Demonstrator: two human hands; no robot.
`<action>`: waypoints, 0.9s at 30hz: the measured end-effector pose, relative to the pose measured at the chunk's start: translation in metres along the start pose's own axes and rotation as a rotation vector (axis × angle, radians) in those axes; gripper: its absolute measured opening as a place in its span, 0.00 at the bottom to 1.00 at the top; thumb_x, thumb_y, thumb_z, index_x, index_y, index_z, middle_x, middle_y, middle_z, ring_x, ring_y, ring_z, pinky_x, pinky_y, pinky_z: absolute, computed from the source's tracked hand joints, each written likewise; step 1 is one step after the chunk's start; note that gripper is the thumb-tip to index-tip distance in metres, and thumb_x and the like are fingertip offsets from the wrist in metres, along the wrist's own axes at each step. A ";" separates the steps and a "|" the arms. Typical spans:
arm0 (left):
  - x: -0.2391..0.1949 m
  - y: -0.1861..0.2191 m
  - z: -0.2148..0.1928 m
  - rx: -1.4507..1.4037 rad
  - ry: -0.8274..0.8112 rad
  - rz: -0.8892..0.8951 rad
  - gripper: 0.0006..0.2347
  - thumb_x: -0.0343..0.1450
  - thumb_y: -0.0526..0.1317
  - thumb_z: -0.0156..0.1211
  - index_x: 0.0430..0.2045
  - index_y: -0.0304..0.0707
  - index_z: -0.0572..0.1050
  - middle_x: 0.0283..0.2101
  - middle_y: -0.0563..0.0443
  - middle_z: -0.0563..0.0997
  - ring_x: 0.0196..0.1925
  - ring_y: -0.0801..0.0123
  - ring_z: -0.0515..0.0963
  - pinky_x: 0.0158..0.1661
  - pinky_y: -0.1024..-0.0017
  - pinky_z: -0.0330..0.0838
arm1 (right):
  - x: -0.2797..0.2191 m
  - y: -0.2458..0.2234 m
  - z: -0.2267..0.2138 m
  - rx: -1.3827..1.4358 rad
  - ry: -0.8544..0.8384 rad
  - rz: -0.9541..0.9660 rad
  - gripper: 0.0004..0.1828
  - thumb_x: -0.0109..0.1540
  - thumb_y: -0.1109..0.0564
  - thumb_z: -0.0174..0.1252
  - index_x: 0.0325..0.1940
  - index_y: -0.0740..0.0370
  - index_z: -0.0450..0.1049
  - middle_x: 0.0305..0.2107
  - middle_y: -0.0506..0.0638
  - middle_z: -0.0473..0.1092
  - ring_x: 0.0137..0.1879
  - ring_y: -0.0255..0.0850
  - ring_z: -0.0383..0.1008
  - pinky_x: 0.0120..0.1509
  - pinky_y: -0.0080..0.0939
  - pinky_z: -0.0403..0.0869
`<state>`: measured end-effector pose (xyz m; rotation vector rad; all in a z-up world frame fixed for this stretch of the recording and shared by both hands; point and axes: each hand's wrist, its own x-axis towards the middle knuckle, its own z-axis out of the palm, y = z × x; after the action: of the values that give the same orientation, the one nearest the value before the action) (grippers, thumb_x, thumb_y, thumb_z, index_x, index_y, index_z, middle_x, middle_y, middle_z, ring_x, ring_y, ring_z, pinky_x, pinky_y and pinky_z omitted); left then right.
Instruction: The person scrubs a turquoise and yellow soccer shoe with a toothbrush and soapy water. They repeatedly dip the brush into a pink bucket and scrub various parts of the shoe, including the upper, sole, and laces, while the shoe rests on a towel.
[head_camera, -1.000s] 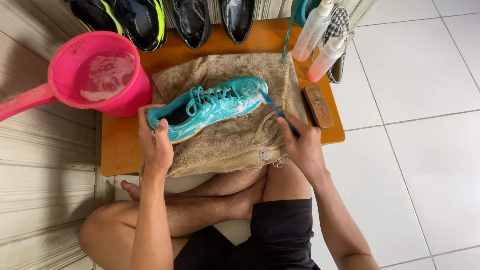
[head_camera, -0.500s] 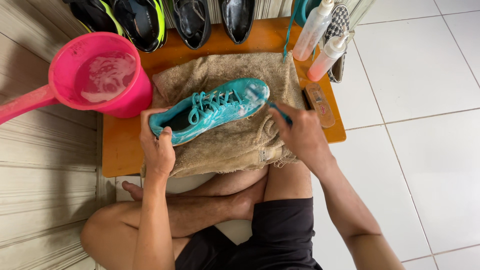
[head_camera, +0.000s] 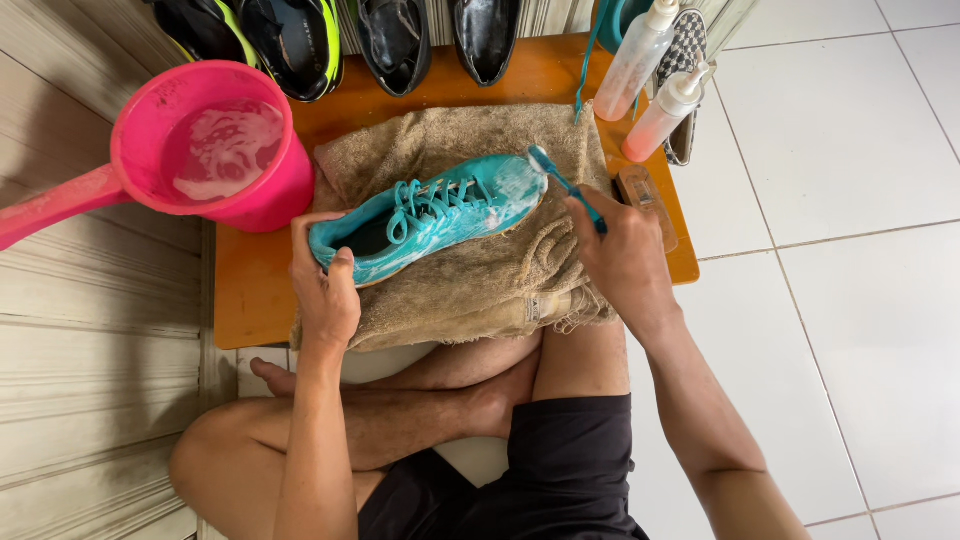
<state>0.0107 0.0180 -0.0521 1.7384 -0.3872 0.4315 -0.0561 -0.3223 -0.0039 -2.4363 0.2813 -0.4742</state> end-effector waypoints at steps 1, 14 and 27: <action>0.000 -0.001 0.000 0.000 0.002 0.002 0.17 0.73 0.47 0.51 0.54 0.42 0.73 0.45 0.39 0.76 0.50 0.58 0.75 0.57 0.52 0.71 | -0.003 0.000 -0.001 0.000 0.001 -0.002 0.13 0.74 0.48 0.63 0.54 0.56 0.87 0.17 0.67 0.72 0.18 0.56 0.72 0.25 0.54 0.66; 0.000 0.005 0.002 0.002 -0.006 0.008 0.16 0.75 0.48 0.49 0.54 0.44 0.71 0.41 0.41 0.73 0.47 0.59 0.72 0.54 0.51 0.70 | -0.016 0.011 0.009 0.160 0.022 0.143 0.12 0.71 0.48 0.65 0.55 0.52 0.87 0.26 0.68 0.77 0.29 0.53 0.78 0.30 0.52 0.70; -0.001 0.001 0.002 0.038 0.006 -0.009 0.17 0.76 0.48 0.51 0.55 0.41 0.70 0.38 0.38 0.73 0.46 0.58 0.74 0.52 0.52 0.71 | -0.077 -0.014 0.013 0.159 0.092 0.187 0.13 0.73 0.49 0.62 0.54 0.54 0.87 0.23 0.65 0.78 0.22 0.46 0.75 0.25 0.44 0.68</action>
<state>0.0098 0.0161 -0.0521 1.7749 -0.3686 0.4399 -0.1199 -0.2804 -0.0245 -2.2124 0.4867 -0.5067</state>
